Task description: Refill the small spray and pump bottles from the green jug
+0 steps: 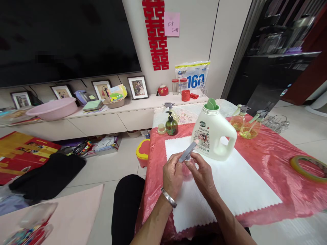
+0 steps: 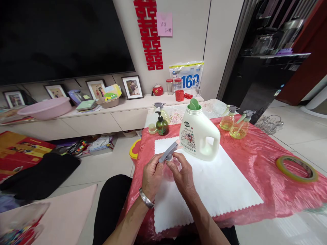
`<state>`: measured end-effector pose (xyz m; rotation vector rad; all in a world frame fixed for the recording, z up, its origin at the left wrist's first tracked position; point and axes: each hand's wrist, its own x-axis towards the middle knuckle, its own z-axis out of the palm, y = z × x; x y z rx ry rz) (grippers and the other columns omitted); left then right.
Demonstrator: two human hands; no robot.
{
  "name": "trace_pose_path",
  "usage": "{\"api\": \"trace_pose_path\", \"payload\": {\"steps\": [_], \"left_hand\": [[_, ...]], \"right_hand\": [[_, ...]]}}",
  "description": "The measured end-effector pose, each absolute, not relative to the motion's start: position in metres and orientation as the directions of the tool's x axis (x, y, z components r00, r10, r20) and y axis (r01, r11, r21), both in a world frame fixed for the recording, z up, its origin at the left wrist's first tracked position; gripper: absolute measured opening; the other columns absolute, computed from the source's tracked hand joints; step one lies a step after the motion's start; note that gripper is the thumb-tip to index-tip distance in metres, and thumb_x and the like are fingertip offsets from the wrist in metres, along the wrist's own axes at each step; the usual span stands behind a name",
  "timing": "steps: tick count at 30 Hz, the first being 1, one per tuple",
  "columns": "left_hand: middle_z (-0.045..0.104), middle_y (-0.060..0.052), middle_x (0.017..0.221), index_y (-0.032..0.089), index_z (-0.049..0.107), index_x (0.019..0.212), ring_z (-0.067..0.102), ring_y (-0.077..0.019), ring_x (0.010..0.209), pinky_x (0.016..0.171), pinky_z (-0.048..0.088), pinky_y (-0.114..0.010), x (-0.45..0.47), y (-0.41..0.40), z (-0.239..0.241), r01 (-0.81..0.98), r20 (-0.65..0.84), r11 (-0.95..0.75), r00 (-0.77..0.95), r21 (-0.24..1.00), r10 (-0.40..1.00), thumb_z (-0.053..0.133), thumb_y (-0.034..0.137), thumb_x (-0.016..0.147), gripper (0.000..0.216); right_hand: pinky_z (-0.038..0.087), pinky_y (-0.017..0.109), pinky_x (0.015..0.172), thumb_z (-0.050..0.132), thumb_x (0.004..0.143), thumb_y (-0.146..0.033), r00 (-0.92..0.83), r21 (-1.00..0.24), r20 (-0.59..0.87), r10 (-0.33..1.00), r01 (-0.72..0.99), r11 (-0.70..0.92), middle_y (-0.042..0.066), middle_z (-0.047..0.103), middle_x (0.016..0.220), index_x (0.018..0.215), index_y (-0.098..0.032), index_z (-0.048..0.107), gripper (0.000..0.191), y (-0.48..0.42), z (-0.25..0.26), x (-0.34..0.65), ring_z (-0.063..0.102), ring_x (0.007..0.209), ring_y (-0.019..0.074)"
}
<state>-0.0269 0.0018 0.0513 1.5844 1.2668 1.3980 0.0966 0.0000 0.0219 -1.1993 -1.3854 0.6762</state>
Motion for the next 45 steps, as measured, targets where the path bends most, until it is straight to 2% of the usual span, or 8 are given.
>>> {"api": "trace_pose_path", "payload": {"steps": [8, 13, 18, 24, 27, 33, 39, 45], "left_hand": [[0.067, -0.008, 0.107, 0.021, 0.07, 0.106, 0.067, -0.0227, 0.102, 0.09, 0.056, -0.036, -0.018, -0.009, 0.059, 0.317, 0.377, -0.338, -0.071, 0.886, 0.923, 0.059, 0.024, 0.085, 0.024], [0.065, -0.006, 0.101, 0.021, 0.065, 0.1, 0.068, -0.0228, 0.094, 0.083, 0.057, -0.037, -0.008, -0.009, 0.06, 0.392, 0.335, -0.251, -0.162, 0.885, 0.928, 0.07, 0.029, 0.077, 0.026], [0.07, -0.005, 0.096, 0.022, 0.057, 0.101, 0.069, -0.0222, 0.093, 0.081, 0.057, -0.035, -0.002, -0.005, 0.063, 0.331, 0.201, -0.112, -0.246, 0.937, 0.948, 0.076, 0.025, 0.071, 0.036], [0.064, -0.002, 0.089, 0.022, 0.058, 0.086, 0.067, -0.0193, 0.085, 0.073, 0.056, -0.03, -0.005, 0.0, 0.063, 0.407, 0.293, -0.177, -0.245, 0.896, 0.924, 0.074, 0.019, 0.069, 0.024], [0.064, -0.002, 0.088, 0.021, 0.06, 0.084, 0.067, -0.0183, 0.082, 0.073, 0.055, -0.03, -0.007, 0.001, 0.06, 0.435, 0.335, -0.218, -0.212, 0.873, 0.918, 0.072, 0.019, 0.072, 0.017], [0.066, -0.002, 0.085, 0.021, 0.065, 0.084, 0.067, -0.0184, 0.081, 0.075, 0.053, -0.031, -0.012, 0.0, 0.057, 0.441, 0.359, -0.263, -0.15, 0.858, 0.921, 0.07, 0.02, 0.077, 0.009], [0.072, -0.003, 0.092, 0.021, 0.064, 0.093, 0.07, -0.0207, 0.088, 0.083, 0.055, -0.035, -0.015, 0.0, 0.055, 0.301, 0.279, -0.222, -0.159, 0.927, 0.947, 0.071, 0.023, 0.075, 0.019], [0.07, -0.005, 0.092, 0.02, 0.067, 0.092, 0.068, -0.0202, 0.088, 0.084, 0.056, -0.037, -0.019, 0.003, 0.052, 0.339, 0.321, -0.27, -0.104, 0.901, 0.941, 0.071, 0.023, 0.078, 0.015]], "right_hand": [[0.05, 0.028, 0.085, 0.061, 0.087, -0.043, 0.185, -0.906, 0.384, 0.905, 0.264, 0.33, 0.005, 0.069, 0.104, 0.104, -0.02, 0.07, 0.03, 0.001, 0.02, 0.095, 0.063, 0.094, 0.0169], [0.049, 0.024, 0.065, 0.064, 0.082, -0.043, 0.266, -0.925, 0.345, 0.9, 0.257, 0.278, 0.001, 0.068, 0.085, 0.092, -0.018, 0.066, 0.026, 0.001, 0.015, 0.089, 0.061, 0.072, 0.0139], [0.049, 0.025, 0.061, 0.065, 0.076, -0.04, 0.329, -0.934, 0.319, 0.889, 0.269, 0.236, 0.003, 0.069, 0.083, 0.091, -0.018, 0.065, 0.027, 0.002, 0.012, 0.083, 0.061, 0.072, 0.0163], [0.05, 0.027, 0.059, 0.062, 0.076, -0.037, 0.317, -0.925, 0.343, 0.884, 0.276, 0.26, 0.003, 0.067, 0.074, 0.082, -0.018, 0.064, 0.02, 0.003, 0.008, 0.085, 0.059, 0.064, 0.0161], [0.054, 0.031, 0.072, 0.06, 0.082, -0.04, 0.253, -0.914, 0.375, 0.892, 0.261, 0.31, 0.007, 0.07, 0.085, 0.083, -0.018, 0.07, 0.024, 0.003, 0.007, 0.087, 0.064, 0.077, 0.0195], [0.053, 0.037, 0.095, 0.057, 0.091, -0.046, 0.18, -0.909, 0.406, 0.896, 0.181, 0.376, 0.01, 0.066, 0.118, 0.118, -0.02, 0.069, 0.039, 0.002, 0.002, 0.092, 0.064, 0.108, 0.0217], [0.054, 0.036, 0.093, 0.058, 0.092, -0.045, 0.12, -0.938, 0.344, 0.931, 0.095, 0.334, 0.009, 0.065, 0.12, 0.123, -0.02, 0.067, 0.041, -0.001, -0.003, 0.098, 0.063, 0.109, 0.0222], [0.055, 0.033, 0.079, 0.055, 0.095, -0.045, 0.097, -0.963, 0.269, 0.958, 0.032, 0.268, 0.008, 0.068, 0.111, 0.115, -0.019, 0.069, 0.035, 0.0, -0.006, 0.104, 0.064, 0.095, 0.0215]]}}
